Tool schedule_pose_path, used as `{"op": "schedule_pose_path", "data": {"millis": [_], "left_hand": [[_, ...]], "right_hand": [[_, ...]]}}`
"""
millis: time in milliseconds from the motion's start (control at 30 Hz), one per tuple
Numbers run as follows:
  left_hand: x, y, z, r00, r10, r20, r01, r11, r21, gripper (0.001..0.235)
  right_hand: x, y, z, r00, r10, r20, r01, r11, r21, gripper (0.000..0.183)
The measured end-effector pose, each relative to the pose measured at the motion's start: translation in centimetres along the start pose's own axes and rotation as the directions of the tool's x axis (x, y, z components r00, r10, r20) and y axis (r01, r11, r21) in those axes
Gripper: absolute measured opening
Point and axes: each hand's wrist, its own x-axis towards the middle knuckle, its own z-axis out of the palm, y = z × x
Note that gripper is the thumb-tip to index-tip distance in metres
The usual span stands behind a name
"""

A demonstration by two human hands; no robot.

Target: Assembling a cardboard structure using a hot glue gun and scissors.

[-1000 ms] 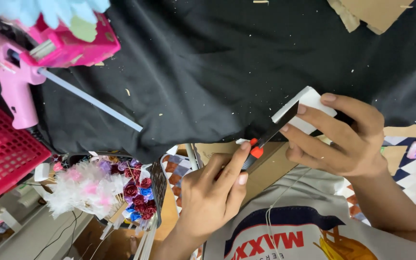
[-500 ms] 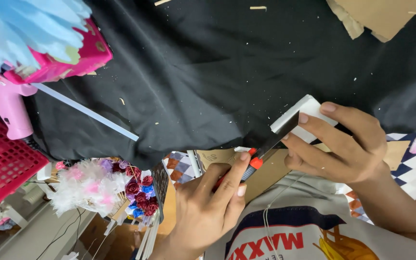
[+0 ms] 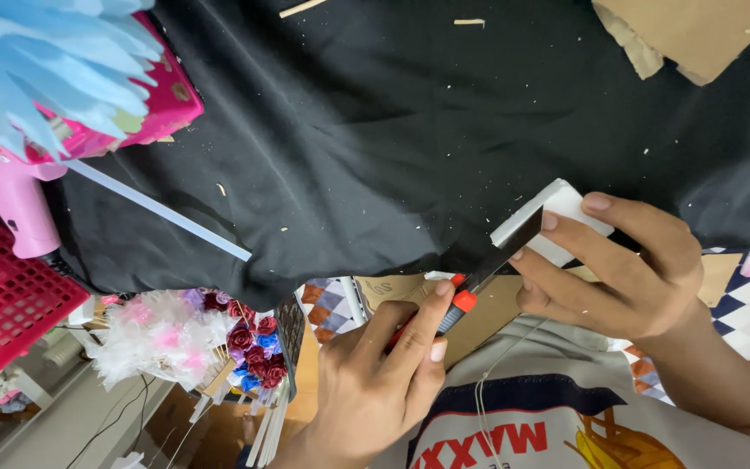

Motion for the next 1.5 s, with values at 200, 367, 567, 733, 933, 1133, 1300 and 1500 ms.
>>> {"op": "schedule_pose_path", "data": {"millis": [200,367,567,733,933,1133,1300,1500], "left_hand": [[0.2,0.1,-0.4,1.000,0.002,0.018,-0.003,1.000,0.013,0.044],[0.6,0.4,-0.3,0.999,-0.005,0.032,0.004,1.000,0.012,0.042],[1.5,1.0,-0.4,0.998,-0.049,0.025,0.048,0.998,0.029,0.040],[0.8,1.1,-0.4,0.998,-0.067,0.014,0.066,0.995,0.068,0.041],[0.5,1.4,-0.1,0.997,-0.066,-0.037,0.069,0.992,0.108,0.039],[0.0,1.5,0.1,0.995,-0.084,-0.057,0.088,0.993,0.084,0.040],[-0.7,1.4,0.2,0.994,-0.088,-0.060,0.094,0.990,0.106,0.040],[-2.5,1.1,-1.4,0.989,-0.148,-0.002,0.148,0.988,0.047,0.041]], "right_hand": [[0.3,0.0,-0.2,1.000,-0.016,0.012,0.016,1.000,-0.021,0.022],[0.5,0.3,-0.2,0.999,-0.046,0.008,0.046,0.999,-0.025,0.023],[0.0,-0.2,-0.5,0.999,-0.028,0.041,0.031,0.997,-0.068,0.026],[0.5,-0.3,-0.6,0.998,-0.049,0.032,0.051,0.996,-0.071,0.021],[1.2,-0.9,-1.0,0.997,-0.030,0.069,0.037,0.994,-0.102,0.014],[0.9,-1.0,-0.9,0.998,-0.002,0.067,0.011,0.990,-0.142,0.019],[1.3,-1.1,-1.3,0.996,0.011,0.084,0.000,0.992,-0.123,0.020],[3.1,-1.5,-2.1,0.992,0.072,0.102,-0.068,0.997,-0.043,0.013]]}}
